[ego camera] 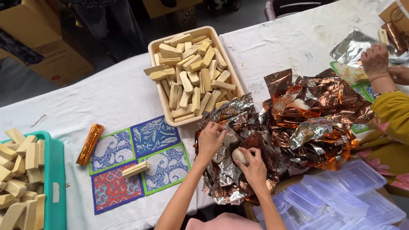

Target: The person wraps a wooden shoe last in copper foil, places it into a plastic container, and wipes the container with a white cloth. They then wipe a second wooden shoe last with the cloth and place it on the table.

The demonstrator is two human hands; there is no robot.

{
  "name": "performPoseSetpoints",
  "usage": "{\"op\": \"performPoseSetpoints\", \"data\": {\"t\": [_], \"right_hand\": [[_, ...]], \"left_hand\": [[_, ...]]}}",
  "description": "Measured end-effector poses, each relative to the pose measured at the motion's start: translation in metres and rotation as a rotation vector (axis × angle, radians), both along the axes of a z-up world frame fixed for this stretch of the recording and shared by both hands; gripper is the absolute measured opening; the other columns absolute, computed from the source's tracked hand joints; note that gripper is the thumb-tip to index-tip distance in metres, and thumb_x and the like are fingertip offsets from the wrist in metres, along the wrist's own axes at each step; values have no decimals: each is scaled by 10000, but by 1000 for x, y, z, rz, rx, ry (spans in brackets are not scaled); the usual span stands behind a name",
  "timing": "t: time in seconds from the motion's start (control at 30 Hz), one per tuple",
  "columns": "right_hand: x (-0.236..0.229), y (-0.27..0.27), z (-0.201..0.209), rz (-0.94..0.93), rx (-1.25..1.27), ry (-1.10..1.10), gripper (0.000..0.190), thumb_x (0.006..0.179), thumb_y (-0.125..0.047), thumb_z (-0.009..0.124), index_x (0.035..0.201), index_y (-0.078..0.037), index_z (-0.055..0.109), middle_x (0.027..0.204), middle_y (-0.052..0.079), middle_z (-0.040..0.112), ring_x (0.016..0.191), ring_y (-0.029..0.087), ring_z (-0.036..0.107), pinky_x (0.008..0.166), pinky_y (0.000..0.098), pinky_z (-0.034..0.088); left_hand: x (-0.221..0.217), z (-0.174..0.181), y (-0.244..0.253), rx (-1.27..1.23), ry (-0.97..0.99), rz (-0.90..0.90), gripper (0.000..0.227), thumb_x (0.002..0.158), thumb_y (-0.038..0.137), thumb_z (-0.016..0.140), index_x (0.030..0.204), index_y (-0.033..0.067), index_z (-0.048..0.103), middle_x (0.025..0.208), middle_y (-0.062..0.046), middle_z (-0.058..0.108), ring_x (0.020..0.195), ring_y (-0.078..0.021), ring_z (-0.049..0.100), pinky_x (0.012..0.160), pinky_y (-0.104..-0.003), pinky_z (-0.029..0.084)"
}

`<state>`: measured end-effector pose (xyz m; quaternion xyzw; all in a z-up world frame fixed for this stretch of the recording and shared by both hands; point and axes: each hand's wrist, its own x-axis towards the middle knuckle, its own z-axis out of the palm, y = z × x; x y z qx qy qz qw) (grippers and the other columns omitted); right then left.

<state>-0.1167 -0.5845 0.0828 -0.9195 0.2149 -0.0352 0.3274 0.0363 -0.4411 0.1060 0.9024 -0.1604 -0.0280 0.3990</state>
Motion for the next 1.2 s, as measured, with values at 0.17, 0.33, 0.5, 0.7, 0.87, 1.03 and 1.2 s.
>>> {"op": "performPoseSetpoints", "data": {"t": [0.17, 0.33, 0.5, 0.7, 0.87, 1.03, 1.2], "right_hand": [[0, 5, 11, 2, 21, 52, 509, 808, -350, 806, 1293, -304, 660, 1270, 48, 543, 777, 283, 720, 737, 442, 574], [-4, 4, -21, 35, -34, -1, 508, 806, -335, 806, 1292, -295, 666, 1246, 55, 548, 854, 290, 706, 739, 444, 584], [4, 11, -31, 167, -181, 37, 478, 834, -324, 785, 1291, -284, 648, 1191, 51, 565, 990, 299, 668, 729, 448, 587], [4, 15, -1, 267, -254, -148, 440, 855, -282, 762, 1275, -222, 649, 1190, 47, 644, 1075, 306, 657, 839, 427, 561], [10, 70, 3, 172, 230, -283, 380, 943, -304, 710, 1306, -196, 668, 1241, 36, 722, 1144, 246, 677, 934, 379, 563], [35, 146, -19, 252, 959, -276, 609, 926, -286, 685, 1469, -74, 507, 1379, 83, 625, 1239, 186, 579, 995, 346, 486], [51, 200, -32, 85, 1031, -152, 487, 871, -89, 777, 1317, 20, 614, 1166, 118, 748, 1013, 176, 692, 873, 323, 556]], "left_hand": [[16, 23, 15, -159, -3, 87, 247, 939, 296, 690, 960, 51, 712, 893, -96, 762, 789, -242, 763, 728, -387, 586], [14, 68, 36, -183, 57, 135, 259, 961, 296, 675, 1008, 43, 694, 878, -99, 780, 767, -200, 765, 701, -338, 585], [-16, 89, 73, -353, 2, 184, 220, 956, 243, 703, 1002, 31, 665, 884, -85, 764, 760, -162, 762, 660, -292, 582], [-72, 74, 121, -469, -162, 34, 93, 957, 136, 698, 978, 66, 640, 1108, -65, 763, 899, -188, 776, 740, -318, 640], [-113, 54, 153, -351, -273, -18, 134, 852, 44, 706, 950, 42, 614, 1180, -91, 729, 929, -280, 748, 696, -373, 592], [-136, 8, 183, -176, -480, -287, 115, 908, 75, 683, 916, 45, 571, 1222, -127, 704, 999, -293, 717, 816, -401, 593], [-148, 8, 240, -165, -471, -343, 346, 877, 278, 771, 1009, -2, 615, 1164, -163, 672, 1076, -321, 680, 902, -397, 556]]}}
